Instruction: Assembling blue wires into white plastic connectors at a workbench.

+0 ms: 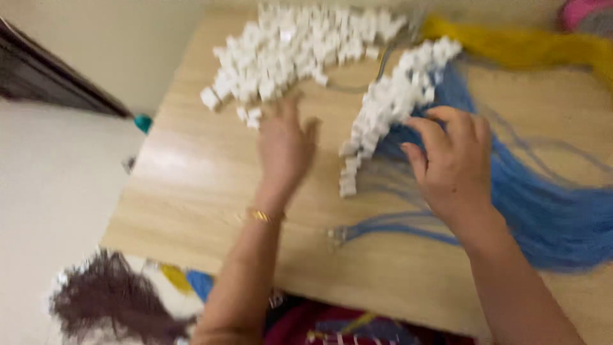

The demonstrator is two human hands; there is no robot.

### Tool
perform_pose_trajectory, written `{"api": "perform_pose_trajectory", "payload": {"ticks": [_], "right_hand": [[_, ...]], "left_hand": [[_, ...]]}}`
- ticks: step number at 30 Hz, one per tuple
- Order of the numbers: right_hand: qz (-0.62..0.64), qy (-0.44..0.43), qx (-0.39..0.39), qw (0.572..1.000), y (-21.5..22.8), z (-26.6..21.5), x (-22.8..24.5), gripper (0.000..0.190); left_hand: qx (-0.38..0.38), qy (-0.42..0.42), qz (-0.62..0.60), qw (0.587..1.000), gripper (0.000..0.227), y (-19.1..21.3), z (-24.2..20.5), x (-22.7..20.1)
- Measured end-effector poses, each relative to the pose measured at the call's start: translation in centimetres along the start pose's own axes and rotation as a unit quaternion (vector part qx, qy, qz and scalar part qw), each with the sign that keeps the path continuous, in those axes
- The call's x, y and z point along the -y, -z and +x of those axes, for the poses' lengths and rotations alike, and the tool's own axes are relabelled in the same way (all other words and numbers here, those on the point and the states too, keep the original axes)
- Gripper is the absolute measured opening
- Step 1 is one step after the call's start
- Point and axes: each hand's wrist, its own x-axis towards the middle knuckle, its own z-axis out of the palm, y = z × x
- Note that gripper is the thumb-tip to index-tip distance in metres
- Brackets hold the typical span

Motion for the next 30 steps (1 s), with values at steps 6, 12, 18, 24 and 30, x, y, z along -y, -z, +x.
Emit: {"api": "perform_pose_trajectory", "payload": {"ticks": [6, 12, 18, 24, 30], "right_hand": [[0.200, -0.012, 0.359, 0.912, -2.9, -5.0, 2.0, 0.021], [0.164, -0.012, 0.456, 0.875, -4.0, -5.8, 3.0, 0.032], [0.194, -0.094, 0.492, 0.843, -4.1, -5.7, 2.2, 0.021], [0.320, -0.218, 0.334, 0.860, -3.1, -5.0, -0.4, 0.018], [0.368, -0.319, 0.172, 0.856, -2.9, -3.7, -1.1, 0.019]], "left_hand": [[0.011, 0.008, 0.117, 0.993, 0.034, -2.5, -1.3, 6.7], [0.070, 0.051, 0.128, 0.988, 0.015, -3.6, -1.4, 7.5], [0.049, 0.071, 0.143, 0.986, 0.018, -3.9, -0.5, 8.2], [-0.006, 0.035, 0.080, 0.996, 0.017, -3.0, -0.5, 7.1], [0.155, 0.173, -0.525, 0.819, 0.022, -2.6, -1.1, 1.2]]}}
